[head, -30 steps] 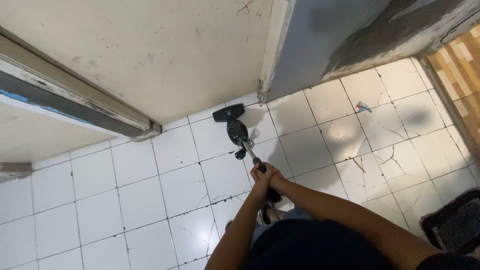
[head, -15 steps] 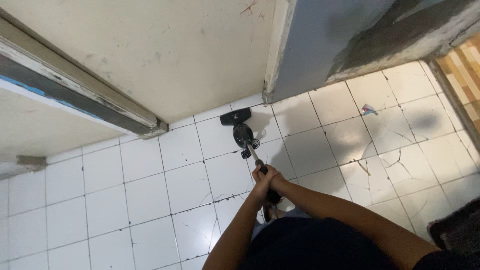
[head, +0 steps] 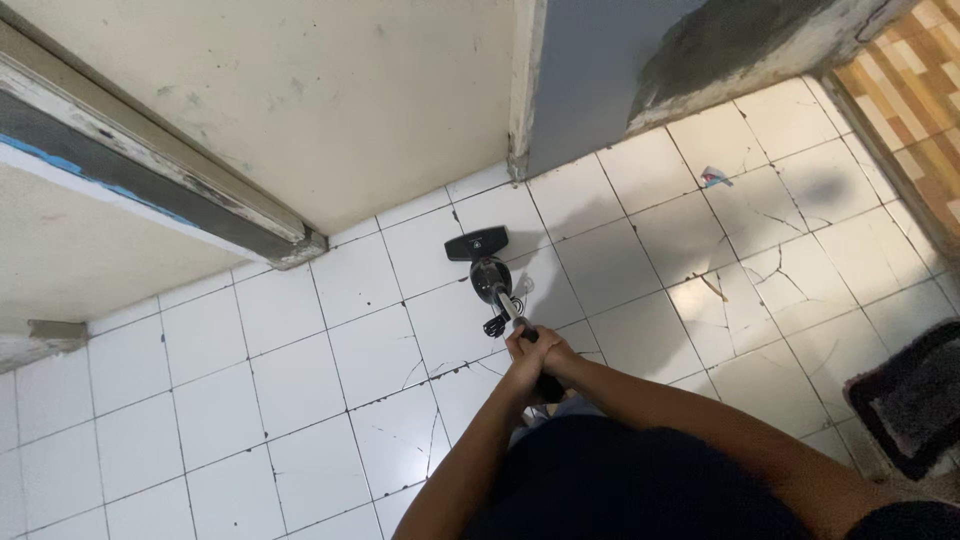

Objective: The person vacuums the tiled floor near a doorway and a wall with peeling paint.

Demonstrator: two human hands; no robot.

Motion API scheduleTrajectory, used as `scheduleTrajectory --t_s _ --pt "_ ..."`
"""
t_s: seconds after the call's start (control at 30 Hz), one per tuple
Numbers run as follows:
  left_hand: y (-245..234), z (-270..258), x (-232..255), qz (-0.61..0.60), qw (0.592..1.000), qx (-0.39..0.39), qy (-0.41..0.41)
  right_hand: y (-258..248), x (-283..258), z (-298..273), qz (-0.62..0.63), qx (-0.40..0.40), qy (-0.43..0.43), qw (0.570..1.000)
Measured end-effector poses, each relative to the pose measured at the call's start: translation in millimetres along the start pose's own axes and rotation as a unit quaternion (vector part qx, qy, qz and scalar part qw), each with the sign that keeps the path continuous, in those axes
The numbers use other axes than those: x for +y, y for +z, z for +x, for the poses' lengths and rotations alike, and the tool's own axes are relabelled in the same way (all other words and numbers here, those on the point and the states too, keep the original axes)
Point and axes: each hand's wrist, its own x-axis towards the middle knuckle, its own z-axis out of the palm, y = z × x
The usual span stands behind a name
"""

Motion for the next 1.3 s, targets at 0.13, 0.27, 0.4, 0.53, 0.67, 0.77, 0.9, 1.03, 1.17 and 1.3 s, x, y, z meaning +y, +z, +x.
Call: scheduleTrajectory --t_s 0.13,0.27,0.4,0.53,0.67,0.77,0.9,1.03,1.17,1.3 --pt "15 -20 -5 -0.004 1.000 0.024 -0.010 3 3 -22 -0.073 -0.027 0.025 0.997" --pt "7 4 -25 -0.011 1.000 -0.010 -0.027 0 16 -43 -0.028 0.052 -0.049 0.997" --pt "-7 30 -30 -0.008 0.999 -0.038 -0.027 -2 -3 -43 -0.035 0.034 -0.003 0.999" --pt "-11 34 -10 0.017 1.000 -0.011 -0.024 -7 -22 -28 0.005 0.026 0.035 0.999" --pt "-6 46 20 0.017 1.000 -0.003 -0.010 -24 -30 9 0.042 0.008 0.018 0.999" --pt "-5 67 42 -0.024 0.998 -0.053 0.018 -40 -46 33 0.020 -0.003 -0.003 1.000" --pt "1 91 70 -0.004 0.999 -0.022 0.025 -70 -70 39 0.013 0.018 -0.005 1.000" --pt "5 108 95 -0.017 1.000 0.023 0.012 -89 -89 52 0.004 0.004 -0.024 1.000" --pt "10 113 114 -0.024 0.998 -0.012 0.056 -103 -103 62 -0.020 0.016 -0.032 0.999" --pt "20 115 121 -0.029 0.998 0.012 0.062 -112 -110 66 -0.032 0.006 -0.027 0.999"
